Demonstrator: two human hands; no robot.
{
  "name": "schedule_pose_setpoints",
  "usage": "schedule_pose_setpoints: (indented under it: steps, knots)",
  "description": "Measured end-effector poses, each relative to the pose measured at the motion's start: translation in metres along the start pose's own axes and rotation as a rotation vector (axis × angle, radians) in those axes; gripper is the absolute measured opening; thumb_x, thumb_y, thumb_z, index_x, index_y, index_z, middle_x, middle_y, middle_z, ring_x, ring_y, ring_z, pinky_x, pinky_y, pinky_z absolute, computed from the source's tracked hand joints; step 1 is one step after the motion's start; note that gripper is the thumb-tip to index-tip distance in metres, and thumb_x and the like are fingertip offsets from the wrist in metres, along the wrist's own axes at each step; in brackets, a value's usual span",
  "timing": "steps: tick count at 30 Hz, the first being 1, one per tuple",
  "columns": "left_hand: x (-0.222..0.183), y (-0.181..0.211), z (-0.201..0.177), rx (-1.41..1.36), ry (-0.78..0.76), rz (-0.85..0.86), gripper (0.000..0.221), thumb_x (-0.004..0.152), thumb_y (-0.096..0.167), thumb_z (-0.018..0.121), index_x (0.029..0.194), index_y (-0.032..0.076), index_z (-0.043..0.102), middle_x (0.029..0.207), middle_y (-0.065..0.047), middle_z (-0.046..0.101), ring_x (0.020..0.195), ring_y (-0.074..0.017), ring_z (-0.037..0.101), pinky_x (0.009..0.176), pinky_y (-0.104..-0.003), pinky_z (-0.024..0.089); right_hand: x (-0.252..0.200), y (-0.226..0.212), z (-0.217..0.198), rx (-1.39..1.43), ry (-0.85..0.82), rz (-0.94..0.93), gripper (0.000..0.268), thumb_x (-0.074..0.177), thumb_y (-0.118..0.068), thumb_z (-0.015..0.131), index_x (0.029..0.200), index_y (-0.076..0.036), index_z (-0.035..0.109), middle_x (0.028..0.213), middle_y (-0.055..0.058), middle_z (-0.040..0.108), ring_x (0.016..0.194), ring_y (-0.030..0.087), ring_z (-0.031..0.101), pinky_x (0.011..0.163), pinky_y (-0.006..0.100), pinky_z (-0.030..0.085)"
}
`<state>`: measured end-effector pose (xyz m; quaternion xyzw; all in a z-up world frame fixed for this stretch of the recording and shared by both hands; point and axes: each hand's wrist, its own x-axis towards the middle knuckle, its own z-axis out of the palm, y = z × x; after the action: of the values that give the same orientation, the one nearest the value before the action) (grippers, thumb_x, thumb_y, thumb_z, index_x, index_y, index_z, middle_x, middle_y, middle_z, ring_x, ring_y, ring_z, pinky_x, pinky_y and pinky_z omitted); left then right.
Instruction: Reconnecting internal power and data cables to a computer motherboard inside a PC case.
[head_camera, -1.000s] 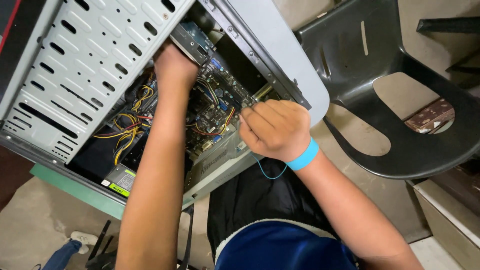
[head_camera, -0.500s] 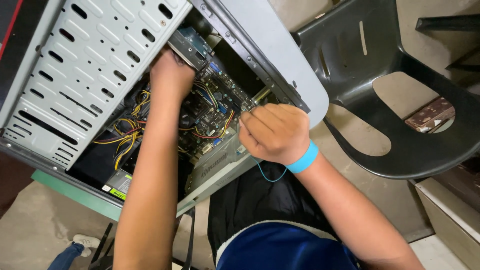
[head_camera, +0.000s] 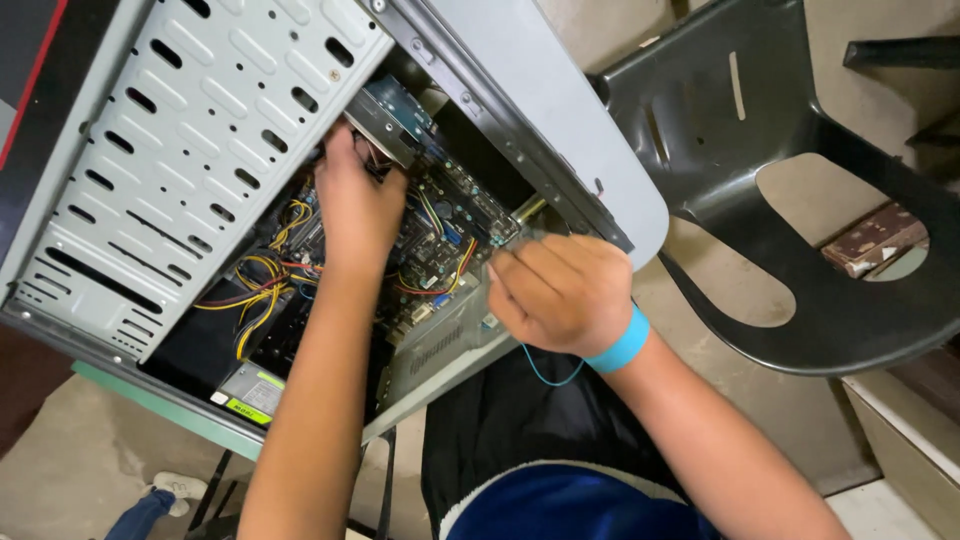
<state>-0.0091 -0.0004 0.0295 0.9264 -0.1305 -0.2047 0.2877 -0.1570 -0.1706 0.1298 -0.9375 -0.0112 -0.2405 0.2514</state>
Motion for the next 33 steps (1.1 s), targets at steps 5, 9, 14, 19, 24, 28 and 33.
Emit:
schedule_pose_setpoints:
  steps: [5, 9, 14, 19, 24, 28, 33]
  knots:
    - [-0.003, -0.027, 0.001, 0.008, 0.042, 0.098, 0.041, 0.092, 0.011, 0.083, 0.128, -0.002, 0.068, 0.111, -0.03, 0.079, 0.11, -0.0526, 0.072, 0.095, -0.063, 0.057, -0.008, 0.0, 0.005, 0.003, -0.017, 0.007, 0.009, 0.091, -0.011, 0.072, 0.082, -0.01, 0.074, 0.073, 0.005, 0.061, 0.057, 0.021, 0.058, 0.062, 0.03, 0.055]
    - [-0.005, -0.061, 0.012, 0.135, 0.196, 0.337, 0.021, 0.101, 0.005, 0.07, 0.119, 0.005, 0.081, 0.106, -0.025, 0.081, 0.097, -0.0528, 0.075, 0.084, -0.059, 0.061, -0.012, -0.002, 0.009, -0.01, -0.03, 0.015, 0.012, 0.093, -0.01, 0.073, 0.081, -0.01, 0.074, 0.074, 0.005, 0.061, 0.057, 0.022, 0.058, 0.061, 0.033, 0.054]
    - [0.001, -0.072, 0.034, 0.242, 0.135, 0.334, 0.026, 0.089, 0.025, 0.077, 0.108, 0.008, 0.081, 0.092, -0.02, 0.077, 0.083, -0.0487, 0.077, 0.073, -0.06, 0.062, -0.015, -0.001, 0.012, 0.048, -0.07, 0.002, 0.017, 0.099, -0.014, 0.071, 0.083, -0.009, 0.075, 0.07, 0.006, 0.059, 0.054, 0.024, 0.056, 0.057, 0.035, 0.051]
    - [0.004, -0.044, 0.037, 0.376, 0.034, 0.278, 0.051, 0.072, 0.043, 0.083, 0.109, 0.007, 0.081, 0.101, -0.02, 0.077, 0.08, -0.0498, 0.075, 0.07, -0.064, 0.061, -0.009, -0.002, 0.014, 0.066, -0.071, 0.014, 0.018, 0.1, -0.014, 0.072, 0.083, -0.008, 0.075, 0.068, 0.006, 0.059, 0.052, 0.025, 0.054, 0.054, 0.035, 0.049]
    - [0.001, -0.016, 0.032, 0.381, 0.018, 0.135, 0.039, 0.066, 0.029, 0.085, 0.098, 0.007, 0.082, 0.101, -0.021, 0.076, 0.086, -0.0533, 0.074, 0.088, -0.069, 0.051, -0.009, -0.001, 0.016, 0.057, -0.046, 0.011, 0.021, 0.101, -0.016, 0.071, 0.082, -0.008, 0.074, 0.067, 0.005, 0.057, 0.05, 0.024, 0.051, 0.053, 0.034, 0.047]
    - [-0.004, -0.023, 0.046, 0.374, 0.197, 0.216, 0.041, 0.055, 0.022, 0.086, 0.091, 0.004, 0.082, 0.1, -0.024, 0.075, 0.093, -0.0529, 0.071, 0.091, -0.074, 0.049, -0.012, -0.001, 0.015, 0.061, -0.047, 0.016, 0.021, 0.1, -0.016, 0.07, 0.081, -0.008, 0.073, 0.067, 0.006, 0.056, 0.051, 0.024, 0.051, 0.053, 0.034, 0.047]
    - [-0.004, -0.013, 0.042, 0.322, 0.384, 0.268, 0.027, 0.066, 0.025, 0.083, 0.09, 0.013, 0.084, 0.091, -0.011, 0.069, 0.086, -0.0417, 0.068, 0.083, -0.066, 0.052, -0.013, -0.001, 0.014, 0.055, -0.048, 0.02, 0.02, 0.101, -0.016, 0.069, 0.082, -0.009, 0.074, 0.068, 0.006, 0.058, 0.052, 0.024, 0.053, 0.054, 0.035, 0.048]
